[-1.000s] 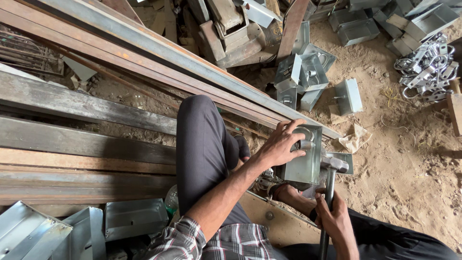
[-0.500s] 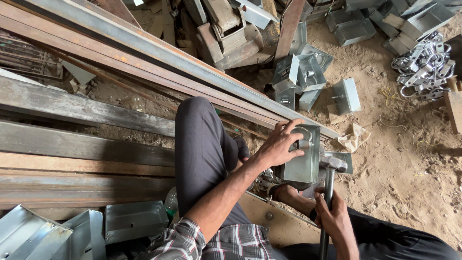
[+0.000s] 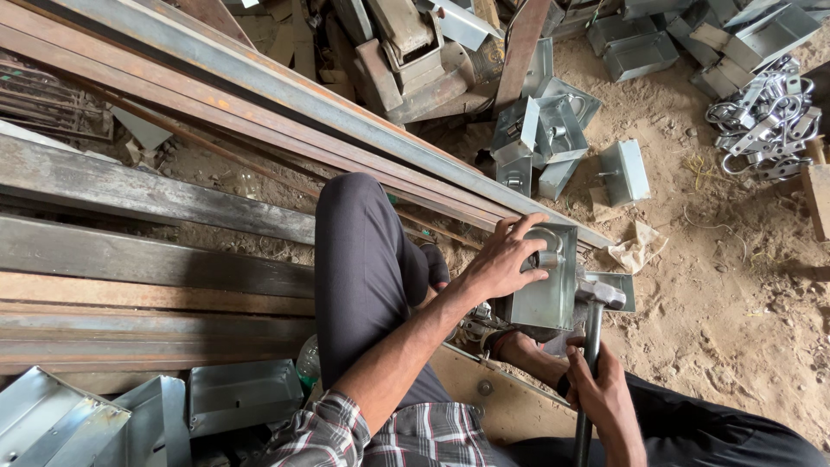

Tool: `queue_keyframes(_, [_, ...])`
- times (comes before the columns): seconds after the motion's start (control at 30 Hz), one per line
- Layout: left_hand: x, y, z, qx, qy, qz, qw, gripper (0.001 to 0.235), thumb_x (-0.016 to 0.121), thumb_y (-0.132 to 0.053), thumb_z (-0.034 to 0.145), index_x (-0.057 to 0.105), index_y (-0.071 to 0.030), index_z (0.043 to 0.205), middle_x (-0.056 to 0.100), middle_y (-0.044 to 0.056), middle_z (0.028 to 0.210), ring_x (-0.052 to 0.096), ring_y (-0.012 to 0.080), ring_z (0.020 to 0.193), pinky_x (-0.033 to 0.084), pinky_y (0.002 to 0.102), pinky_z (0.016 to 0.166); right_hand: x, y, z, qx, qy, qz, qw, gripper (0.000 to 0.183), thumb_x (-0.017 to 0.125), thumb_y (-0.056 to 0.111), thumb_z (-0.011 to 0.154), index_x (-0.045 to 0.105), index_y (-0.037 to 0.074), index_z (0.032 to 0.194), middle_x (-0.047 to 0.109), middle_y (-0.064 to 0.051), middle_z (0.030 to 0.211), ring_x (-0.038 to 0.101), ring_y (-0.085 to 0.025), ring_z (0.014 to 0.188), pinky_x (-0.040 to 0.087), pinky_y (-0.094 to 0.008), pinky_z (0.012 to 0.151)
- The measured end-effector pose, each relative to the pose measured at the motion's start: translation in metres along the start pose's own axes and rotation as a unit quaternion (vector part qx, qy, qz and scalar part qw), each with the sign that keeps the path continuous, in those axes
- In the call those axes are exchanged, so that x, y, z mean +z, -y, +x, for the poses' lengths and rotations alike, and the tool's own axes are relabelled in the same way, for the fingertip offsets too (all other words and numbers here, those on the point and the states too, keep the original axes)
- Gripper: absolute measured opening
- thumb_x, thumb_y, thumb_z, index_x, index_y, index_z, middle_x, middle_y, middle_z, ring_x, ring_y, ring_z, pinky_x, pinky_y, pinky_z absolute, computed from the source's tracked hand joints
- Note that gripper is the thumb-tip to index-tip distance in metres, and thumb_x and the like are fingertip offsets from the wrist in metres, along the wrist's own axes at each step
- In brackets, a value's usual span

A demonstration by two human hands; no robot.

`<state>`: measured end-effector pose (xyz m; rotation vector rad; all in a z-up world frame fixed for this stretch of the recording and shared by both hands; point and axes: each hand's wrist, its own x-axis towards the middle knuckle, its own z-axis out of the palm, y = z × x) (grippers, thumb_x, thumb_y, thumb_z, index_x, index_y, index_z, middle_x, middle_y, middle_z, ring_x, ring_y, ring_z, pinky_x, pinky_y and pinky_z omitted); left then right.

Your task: The person assembles a metal hinge and handle onto a small metal enclosure using a hammer to tap a pin into place.

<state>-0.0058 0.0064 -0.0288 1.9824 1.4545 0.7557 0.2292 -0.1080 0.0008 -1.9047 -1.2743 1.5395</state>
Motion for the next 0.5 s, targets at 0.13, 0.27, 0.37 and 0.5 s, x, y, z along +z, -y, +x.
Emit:
queue_keyframes(0.13, [0.0000, 0.0001, -0.0005, 0.003, -0.003, 0.002, 1.000, 0.052, 0.091, -0.027, 0.072, 0.072, -0.004, 0.114, 0.038, 0.005, 0.157, 0.039, 0.0399, 0.138, 0.045, 0.051, 0.113, -0.0002, 0.0014, -0.0008, 0.001, 0.000, 0.004, 1.000, 0.036, 0.062, 0.030, 0.097, 0.065, 0.000, 0.116, 0.049, -0.004, 0.055, 0.050, -0.016, 0.043, 0.043, -0.033, 0.040])
queue_keyframes(0.27, [-0.0007, -0.0004, -0.0004, 0.003, -0.002, 0.007, 1.000, 0.051, 0.091, -0.027, 0.072, 0.072, -0.005, 0.114, 0.039, 0.004, 0.157, 0.039, 0.0396, 0.137, 0.045, 0.051, 0.113, 0.0002, 0.0028, -0.0012, 0.001, 0.000, 0.011, 1.000, 0.035, 0.062, 0.028, 0.096, 0.064, -0.001, 0.116, 0.050, -0.004, 0.056, 0.051, -0.016, 0.043, 0.043, -0.033, 0.040])
queue_keyframes(0.37, [-0.0016, -0.0016, -0.0012, 0.004, -0.008, 0.009, 1.000, 0.051, 0.092, -0.027, 0.072, 0.073, -0.005, 0.114, 0.039, 0.004, 0.157, 0.039, 0.0396, 0.137, 0.044, 0.051, 0.114, 0.0002, 0.0029, -0.0019, -0.002, 0.001, 0.019, 1.000, 0.035, 0.063, 0.028, 0.097, 0.064, -0.002, 0.116, 0.049, -0.004, 0.056, 0.050, -0.016, 0.043, 0.042, -0.033, 0.040])
queue_keyframes(0.5, [-0.0025, -0.0030, -0.0008, 0.002, -0.003, 0.004, 1.000, 0.051, 0.091, -0.026, 0.071, 0.073, -0.006, 0.114, 0.039, 0.004, 0.157, 0.039, 0.0395, 0.137, 0.045, 0.050, 0.113, -0.0001, 0.0036, -0.0027, -0.005, -0.002, 0.010, 1.000, 0.035, 0.063, 0.028, 0.096, 0.064, -0.001, 0.116, 0.050, -0.003, 0.057, 0.052, -0.016, 0.043, 0.043, -0.033, 0.040])
